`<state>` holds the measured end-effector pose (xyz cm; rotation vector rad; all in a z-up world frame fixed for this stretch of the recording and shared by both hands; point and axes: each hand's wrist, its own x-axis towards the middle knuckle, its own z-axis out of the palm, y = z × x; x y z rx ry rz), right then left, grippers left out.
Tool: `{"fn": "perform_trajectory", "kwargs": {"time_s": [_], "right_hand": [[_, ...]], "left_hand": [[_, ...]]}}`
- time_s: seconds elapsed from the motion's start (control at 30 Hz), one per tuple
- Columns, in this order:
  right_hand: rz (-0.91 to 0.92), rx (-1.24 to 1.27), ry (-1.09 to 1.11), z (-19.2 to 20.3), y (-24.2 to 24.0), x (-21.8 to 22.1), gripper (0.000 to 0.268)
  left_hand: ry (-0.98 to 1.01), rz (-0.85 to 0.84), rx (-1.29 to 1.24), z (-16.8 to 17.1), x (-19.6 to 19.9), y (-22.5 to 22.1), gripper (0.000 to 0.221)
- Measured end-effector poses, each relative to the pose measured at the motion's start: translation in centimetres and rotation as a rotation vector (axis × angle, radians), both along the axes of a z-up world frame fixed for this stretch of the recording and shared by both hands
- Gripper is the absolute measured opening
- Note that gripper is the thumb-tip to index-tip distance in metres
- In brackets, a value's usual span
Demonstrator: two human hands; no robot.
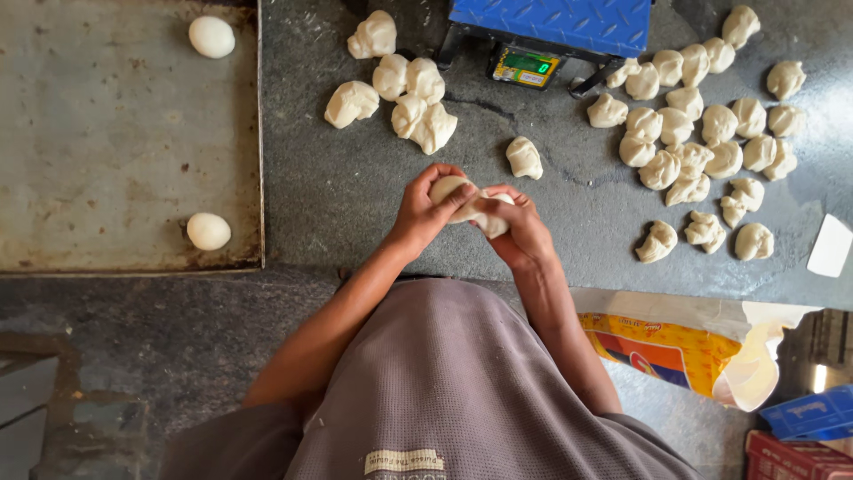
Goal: The person portions pieces of dough, weighs them on a digital scale, rolls them into balls by hand, and places the finished dough balls onto a metal baking tray.
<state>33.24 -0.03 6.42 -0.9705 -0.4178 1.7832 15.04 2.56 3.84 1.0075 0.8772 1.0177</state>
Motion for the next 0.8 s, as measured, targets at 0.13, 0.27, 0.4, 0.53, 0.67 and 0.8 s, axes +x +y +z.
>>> {"fn": "perform_trajectory", "kwargs": {"time_s": [0.13,0.27,0.4,0.53,0.67,0.8], "right_hand": [[0.209,0.375,0.367,4.2,-1.3,0.7,0.009],[0.313,0.774,-0.050,7.1,-1.6,6.1,0.023],[-0.198,0.169,-0.720,3.6,-2.8,11.2,0.035],[-0.384,0.258,-2.175,-4.3,-7.8,8.7,0.037],[-0.171,0.454,-2.226,-10.0,-7.8,4.0,0.036],[0.017,0.635,-2.107,-7.6,-2.1,7.2,0.012]], "left_hand": [[-0.017,0.150,-0.176,-0.8,0.0,0.4,0.041],[0.013,0.457,-0.358,-1.8,-5.2,0.8,0.044],[0.988,0.641,0.377,-3.6,-13.1,-1.5,0.045],[1.318,0.537,0.665,-6.5,-12.9,-4.3,0.045],[1.313,0.455,0.841,-6.6,-9.0,-0.7,0.022],[1.332,0.335,0.912,-3.5,-10.9,5.7,0.013]]}}
